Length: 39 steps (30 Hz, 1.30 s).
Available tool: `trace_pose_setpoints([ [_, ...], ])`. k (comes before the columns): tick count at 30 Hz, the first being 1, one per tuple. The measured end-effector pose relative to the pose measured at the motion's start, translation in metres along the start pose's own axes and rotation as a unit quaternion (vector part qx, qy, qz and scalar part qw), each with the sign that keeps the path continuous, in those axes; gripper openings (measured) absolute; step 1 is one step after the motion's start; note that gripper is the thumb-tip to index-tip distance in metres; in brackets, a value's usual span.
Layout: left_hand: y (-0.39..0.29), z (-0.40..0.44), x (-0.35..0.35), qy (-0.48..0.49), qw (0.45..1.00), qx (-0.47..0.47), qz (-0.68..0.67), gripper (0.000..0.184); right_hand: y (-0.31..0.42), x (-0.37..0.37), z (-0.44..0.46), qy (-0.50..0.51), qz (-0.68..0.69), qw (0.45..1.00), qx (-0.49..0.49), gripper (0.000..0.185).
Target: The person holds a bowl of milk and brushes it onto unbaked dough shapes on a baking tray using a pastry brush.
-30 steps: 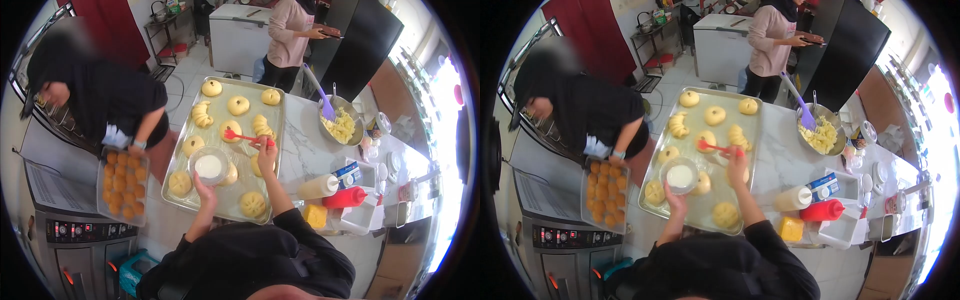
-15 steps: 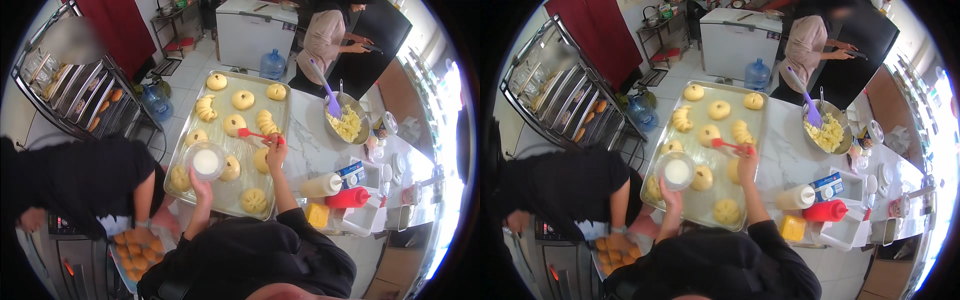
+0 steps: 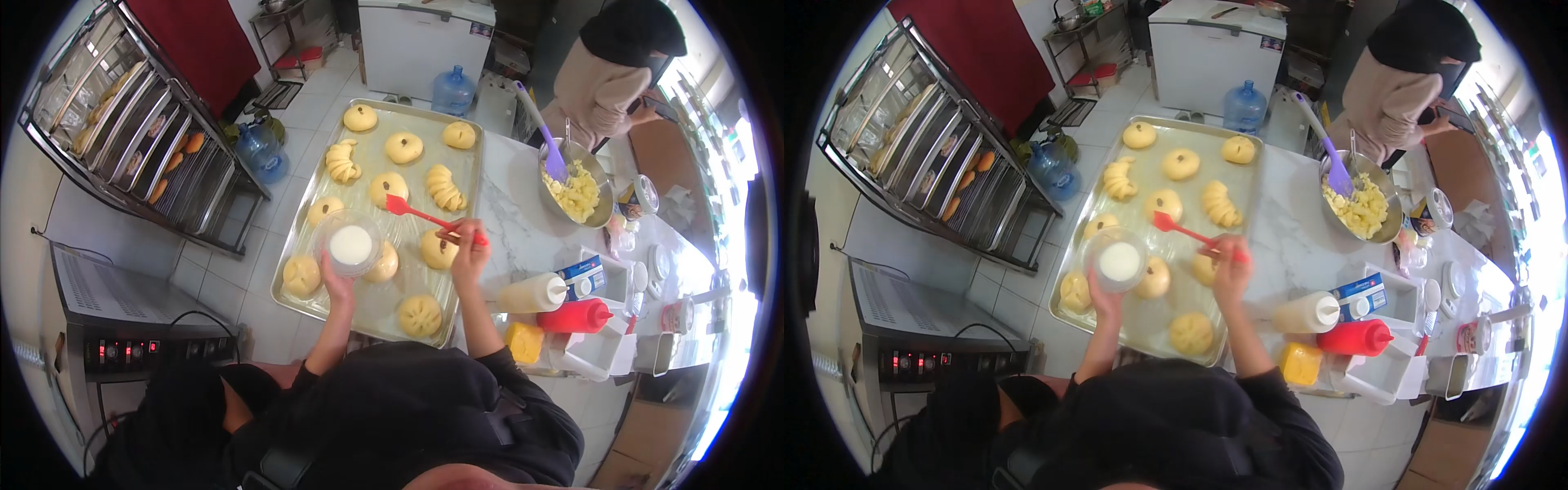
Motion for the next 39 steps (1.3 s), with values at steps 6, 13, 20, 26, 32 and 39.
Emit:
trace_pose_setpoints([
  [6,0.008,0.011,0.002,0.056,0.997,0.045,-0.026,0.049,0.033,0.025,-0.009,0.067,-0.076,0.993,0.054,0.024],
  [13,0.005,0.012,-0.002,0.066,0.996,0.053,0.014,0.050,0.028,0.029,0.014,-0.019,-0.022,0.993,0.118,0.028],
  [20,-0.017,-0.008,-0.003,0.022,1.000,0.002,0.002,0.053,-0.049,0.019,0.068,-0.176,0.005,0.981,0.087,0.028],
  [26,-0.027,-0.009,-0.030,-0.026,0.999,0.018,-0.044,0.054,-0.098,-0.007,0.063,-0.202,-0.116,0.969,0.088,0.028],
  [32,-0.041,-0.008,-0.065,-0.051,0.994,0.027,-0.091,0.055,-0.086,-0.013,0.070,-0.200,-0.077,0.976,0.032,0.027],
  [39,-0.066,0.002,-0.086,-0.083,0.989,0.090,-0.083,0.053,-0.113,-0.024,0.054,-0.257,-0.155,0.952,0.061,0.025],
])
Point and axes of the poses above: each hand's wrist, its own z-axis towards the middle knuckle, its own x-axis out of the palm, y = z × x, the point moved 1 cm from there along z, towards the middle knuckle, and after that the axes turned 10 degrees about -y, right-handed, at the moved point
